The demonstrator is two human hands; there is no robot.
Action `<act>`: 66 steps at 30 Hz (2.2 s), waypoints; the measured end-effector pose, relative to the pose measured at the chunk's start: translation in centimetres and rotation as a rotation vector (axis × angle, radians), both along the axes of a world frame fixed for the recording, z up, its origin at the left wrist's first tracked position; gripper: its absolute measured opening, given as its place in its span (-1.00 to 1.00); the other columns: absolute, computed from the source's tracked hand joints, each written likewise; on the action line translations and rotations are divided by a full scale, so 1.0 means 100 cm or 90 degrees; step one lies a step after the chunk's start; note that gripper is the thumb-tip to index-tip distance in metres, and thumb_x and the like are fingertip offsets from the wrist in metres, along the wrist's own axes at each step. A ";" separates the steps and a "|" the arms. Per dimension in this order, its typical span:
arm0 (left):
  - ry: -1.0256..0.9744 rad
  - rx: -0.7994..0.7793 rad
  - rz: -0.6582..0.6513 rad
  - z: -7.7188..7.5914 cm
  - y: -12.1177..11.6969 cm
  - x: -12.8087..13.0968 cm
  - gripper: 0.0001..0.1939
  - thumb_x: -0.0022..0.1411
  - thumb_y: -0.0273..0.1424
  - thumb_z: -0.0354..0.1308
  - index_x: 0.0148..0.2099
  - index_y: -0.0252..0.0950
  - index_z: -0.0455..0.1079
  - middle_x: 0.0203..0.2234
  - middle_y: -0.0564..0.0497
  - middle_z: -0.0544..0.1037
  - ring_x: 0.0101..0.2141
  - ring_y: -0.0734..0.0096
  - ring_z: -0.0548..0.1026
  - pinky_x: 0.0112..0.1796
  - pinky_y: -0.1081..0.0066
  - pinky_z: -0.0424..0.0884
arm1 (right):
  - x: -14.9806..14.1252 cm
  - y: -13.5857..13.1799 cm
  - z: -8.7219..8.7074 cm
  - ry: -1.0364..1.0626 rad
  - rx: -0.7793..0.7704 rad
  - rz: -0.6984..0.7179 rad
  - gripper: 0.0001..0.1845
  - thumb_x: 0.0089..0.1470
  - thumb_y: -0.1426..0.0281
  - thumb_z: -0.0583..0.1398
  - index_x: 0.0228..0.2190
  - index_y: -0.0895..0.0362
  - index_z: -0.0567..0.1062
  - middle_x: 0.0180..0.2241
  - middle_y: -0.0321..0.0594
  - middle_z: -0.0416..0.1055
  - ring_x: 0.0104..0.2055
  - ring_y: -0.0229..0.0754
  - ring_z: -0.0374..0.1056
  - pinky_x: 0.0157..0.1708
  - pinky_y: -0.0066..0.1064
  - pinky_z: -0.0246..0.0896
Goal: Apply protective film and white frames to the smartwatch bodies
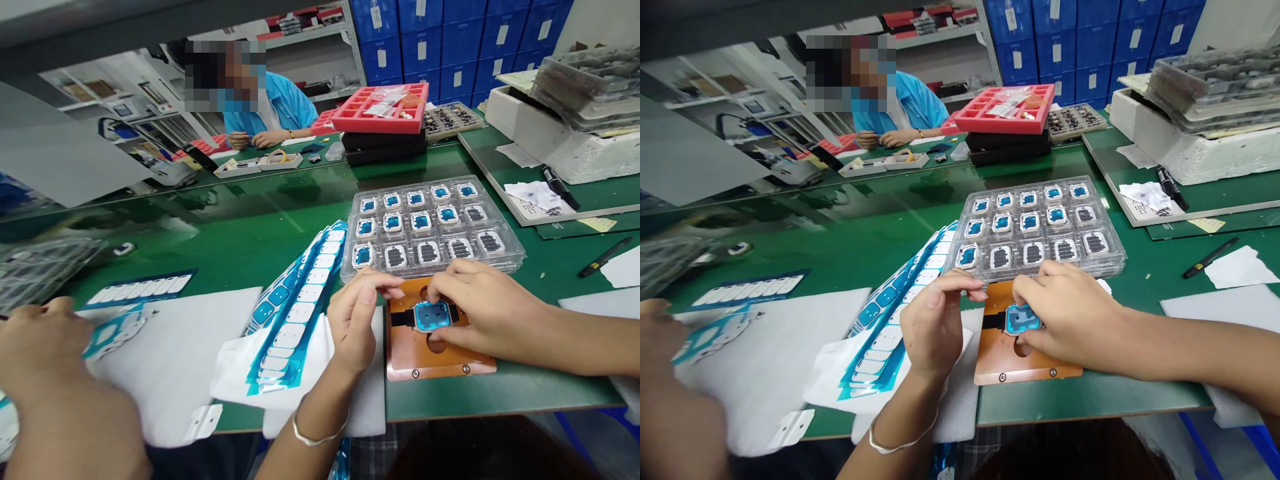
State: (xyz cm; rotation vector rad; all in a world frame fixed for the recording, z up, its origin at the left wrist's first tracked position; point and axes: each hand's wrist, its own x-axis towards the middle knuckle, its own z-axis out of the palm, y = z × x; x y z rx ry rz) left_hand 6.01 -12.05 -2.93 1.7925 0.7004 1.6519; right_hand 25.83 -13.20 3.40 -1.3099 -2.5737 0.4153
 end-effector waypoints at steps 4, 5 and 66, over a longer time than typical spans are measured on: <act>0.009 0.046 -0.014 0.001 0.000 -0.001 -0.66 0.38 -0.16 0.06 -0.03 -0.25 0.51 -0.33 -0.03 0.55 -0.27 0.38 0.45 -0.26 0.39 0.38 | 0.006 -0.003 0.002 0.156 0.045 0.020 -0.75 -0.07 0.42 0.38 -0.35 0.15 0.43 -0.49 -0.32 0.39 -0.44 -0.19 0.33 -0.51 -0.40 0.16; 0.014 0.074 -0.020 0.002 0.001 -0.001 -0.61 0.32 -0.10 0.12 0.01 -0.25 0.50 -0.28 -0.05 0.54 -0.24 0.35 0.45 -0.24 0.37 0.39 | 0.008 -0.004 0.003 0.213 0.049 0.034 -0.76 -0.03 0.42 0.36 -0.32 0.15 0.43 -0.48 -0.33 0.41 -0.46 -0.22 0.33 -0.51 -0.41 0.18; -0.141 -0.391 -0.267 0.014 -0.014 0.006 -0.47 -0.17 0.06 0.44 -0.55 -0.34 0.46 -0.36 -0.10 0.50 -0.41 0.35 0.49 -0.44 0.36 0.51 | 0.005 -0.013 0.009 0.367 0.272 0.182 -0.94 0.22 0.47 0.25 -0.26 0.08 0.47 -0.08 -0.10 0.57 -0.09 -0.11 0.48 -0.10 -0.19 0.44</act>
